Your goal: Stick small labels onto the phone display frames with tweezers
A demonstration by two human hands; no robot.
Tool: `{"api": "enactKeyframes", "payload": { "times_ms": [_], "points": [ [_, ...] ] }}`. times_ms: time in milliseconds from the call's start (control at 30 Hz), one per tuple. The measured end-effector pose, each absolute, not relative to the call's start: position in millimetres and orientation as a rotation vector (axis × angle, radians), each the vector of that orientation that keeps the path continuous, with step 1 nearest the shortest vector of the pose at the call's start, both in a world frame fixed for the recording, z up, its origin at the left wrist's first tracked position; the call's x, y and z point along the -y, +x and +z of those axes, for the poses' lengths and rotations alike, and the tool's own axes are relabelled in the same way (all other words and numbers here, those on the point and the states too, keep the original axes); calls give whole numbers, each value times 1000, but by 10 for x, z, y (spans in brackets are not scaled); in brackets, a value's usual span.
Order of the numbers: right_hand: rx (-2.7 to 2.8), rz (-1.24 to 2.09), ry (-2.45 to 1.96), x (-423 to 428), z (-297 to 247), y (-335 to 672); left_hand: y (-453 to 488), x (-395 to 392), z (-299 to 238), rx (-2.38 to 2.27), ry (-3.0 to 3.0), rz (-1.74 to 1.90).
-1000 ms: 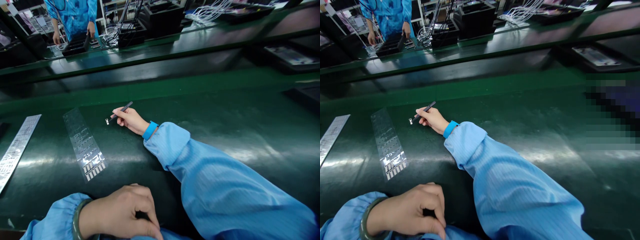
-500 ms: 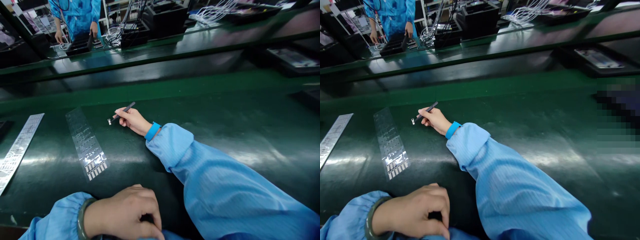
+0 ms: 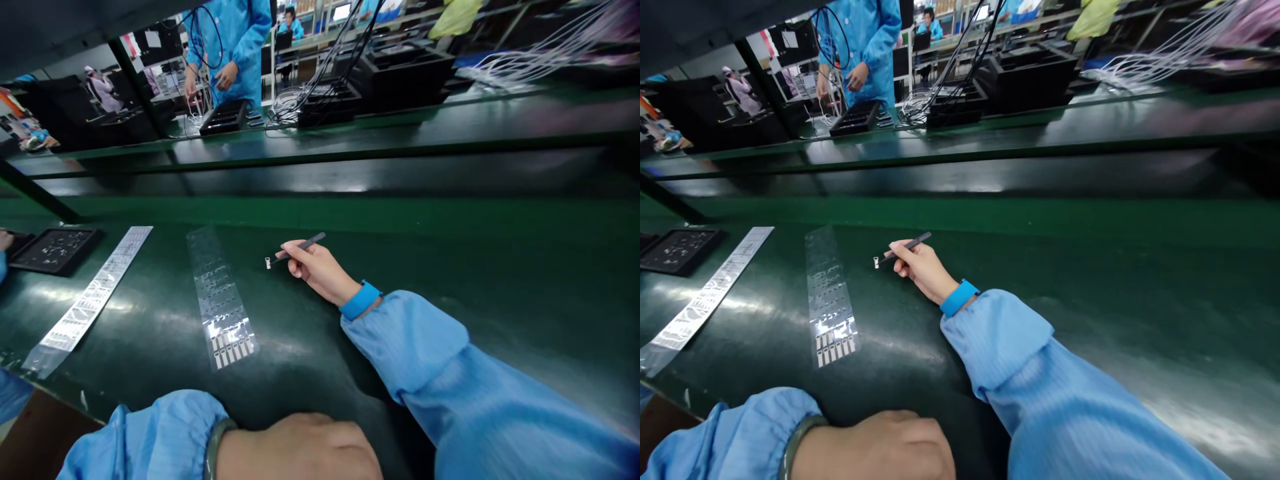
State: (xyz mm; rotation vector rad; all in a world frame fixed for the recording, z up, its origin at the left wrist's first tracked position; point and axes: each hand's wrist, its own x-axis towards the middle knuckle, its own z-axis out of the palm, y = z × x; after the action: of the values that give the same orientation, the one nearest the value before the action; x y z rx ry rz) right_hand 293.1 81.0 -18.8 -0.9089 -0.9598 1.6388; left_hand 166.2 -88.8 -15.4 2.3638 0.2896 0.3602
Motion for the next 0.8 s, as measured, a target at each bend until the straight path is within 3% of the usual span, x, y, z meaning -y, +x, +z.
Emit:
{"api": "enactKeyframes", "payload": {
  "times_ms": [167,467,800],
  "points": [
    [975,1624,-925,-793,-161,2924,1583,840,-81,-376,2717,376],
    [1006,1611,-926,-798,-186,2929,1491,751,-36,-437,2722,427],
    [1028,1581,-917,-810,-238,2922,1335,807,50,-939,2652,233]
  ]
}}
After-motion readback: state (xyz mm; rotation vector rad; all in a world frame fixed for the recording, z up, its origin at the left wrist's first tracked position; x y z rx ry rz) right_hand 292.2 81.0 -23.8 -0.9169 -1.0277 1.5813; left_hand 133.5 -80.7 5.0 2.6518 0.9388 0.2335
